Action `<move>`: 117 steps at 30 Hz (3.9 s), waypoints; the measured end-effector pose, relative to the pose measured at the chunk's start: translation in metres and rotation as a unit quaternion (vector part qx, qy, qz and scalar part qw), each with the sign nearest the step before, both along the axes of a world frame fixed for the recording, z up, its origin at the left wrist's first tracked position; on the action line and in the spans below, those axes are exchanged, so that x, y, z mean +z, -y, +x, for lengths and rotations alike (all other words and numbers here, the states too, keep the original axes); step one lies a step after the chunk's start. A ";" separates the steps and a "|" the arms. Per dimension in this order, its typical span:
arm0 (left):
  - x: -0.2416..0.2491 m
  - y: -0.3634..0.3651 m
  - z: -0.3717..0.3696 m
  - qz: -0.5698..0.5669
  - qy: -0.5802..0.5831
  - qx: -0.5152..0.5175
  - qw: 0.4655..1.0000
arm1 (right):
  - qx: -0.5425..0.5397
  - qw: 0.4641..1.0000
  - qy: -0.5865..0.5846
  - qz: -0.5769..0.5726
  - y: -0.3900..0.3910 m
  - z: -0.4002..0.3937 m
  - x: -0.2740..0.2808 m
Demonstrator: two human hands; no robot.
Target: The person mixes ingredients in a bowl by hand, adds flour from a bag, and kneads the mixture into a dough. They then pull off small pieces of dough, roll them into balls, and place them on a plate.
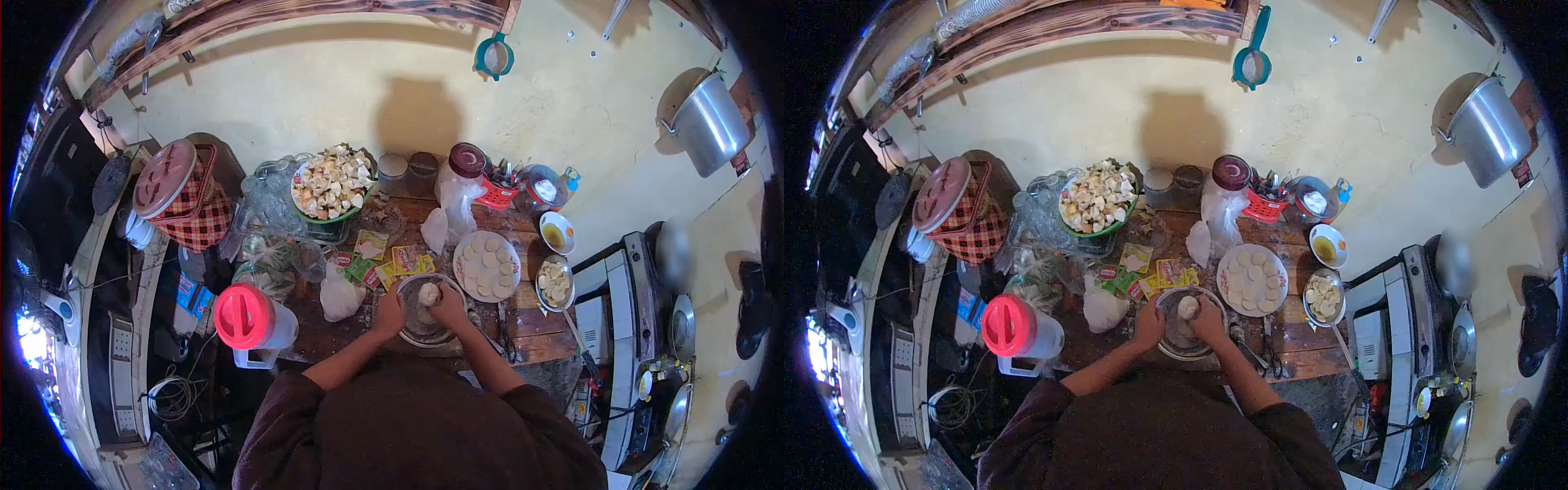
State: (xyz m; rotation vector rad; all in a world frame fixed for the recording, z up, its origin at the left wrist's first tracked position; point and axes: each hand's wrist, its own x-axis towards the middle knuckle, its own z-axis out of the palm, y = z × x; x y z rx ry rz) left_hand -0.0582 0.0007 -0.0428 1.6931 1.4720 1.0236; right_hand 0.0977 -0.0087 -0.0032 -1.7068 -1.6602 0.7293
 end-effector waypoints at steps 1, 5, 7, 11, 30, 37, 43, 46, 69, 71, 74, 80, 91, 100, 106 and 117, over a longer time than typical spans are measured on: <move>0.000 -0.001 0.000 0.001 0.000 -0.001 1.000 | -0.001 1.000 0.000 0.001 0.001 0.004 -0.002; 0.004 -0.002 -0.001 -0.060 -0.058 -0.004 0.997 | 0.181 0.952 0.244 -0.041 0.015 0.019 -0.016; 0.001 0.000 0.001 -0.046 -0.046 -0.005 0.998 | 0.229 0.921 0.307 -0.070 0.020 0.024 -0.017; -0.003 -0.003 0.000 -0.062 -0.036 -0.017 0.997 | 0.213 0.917 0.263 -0.212 0.010 0.019 0.008; 0.004 -0.001 0.000 -0.084 -0.050 -0.016 0.995 | -0.016 0.976 0.181 -0.116 -0.003 -0.008 -0.033; 0.014 0.000 0.000 -0.114 -0.068 -0.026 0.991 | 0.226 0.899 0.345 0.148 0.028 0.001 -0.006; 0.005 -0.003 -0.001 -0.096 -0.070 -0.036 0.992 | 0.131 0.968 0.087 -0.198 0.003 0.016 -0.002; 0.006 -0.001 0.000 -0.071 -0.070 -0.032 0.995 | 0.104 0.973 0.190 -0.085 0.011 -0.004 -0.028; -0.002 -0.001 0.000 -0.090 -0.105 -0.030 0.990 | 0.181 0.937 0.158 -0.252 0.028 0.013 -0.020; -0.002 -0.001 0.001 -0.077 -0.102 -0.031 0.991 | 0.154 0.950 0.167 -0.213 0.018 0.021 -0.016; 0.000 -0.001 0.001 -0.068 -0.106 -0.031 0.992 | 0.124 0.966 0.188 -0.123 0.015 0.008 -0.027; 0.013 0.002 0.001 -0.053 -0.118 -0.030 0.991 | 0.147 0.948 0.278 0.045 0.022 -0.028 -0.073; -0.010 0.000 0.001 -0.079 -0.176 -0.030 0.981 | -0.050 0.985 0.140 -0.085 0.020 -0.015 -0.026; 0.009 0.001 -0.001 -0.052 -0.144 -0.035 0.988 | 0.140 0.959 0.103 -0.226 0.019 0.005 0.009; 0.005 0.000 0.000 -0.069 -0.158 -0.051 0.984 | 0.127 0.955 0.262 0.051 0.031 -0.027 -0.035; 0.001 0.006 0.000 -0.046 -0.223 -0.030 0.973 | 0.045 0.978 0.158 -0.128 0.010 0.003 -0.062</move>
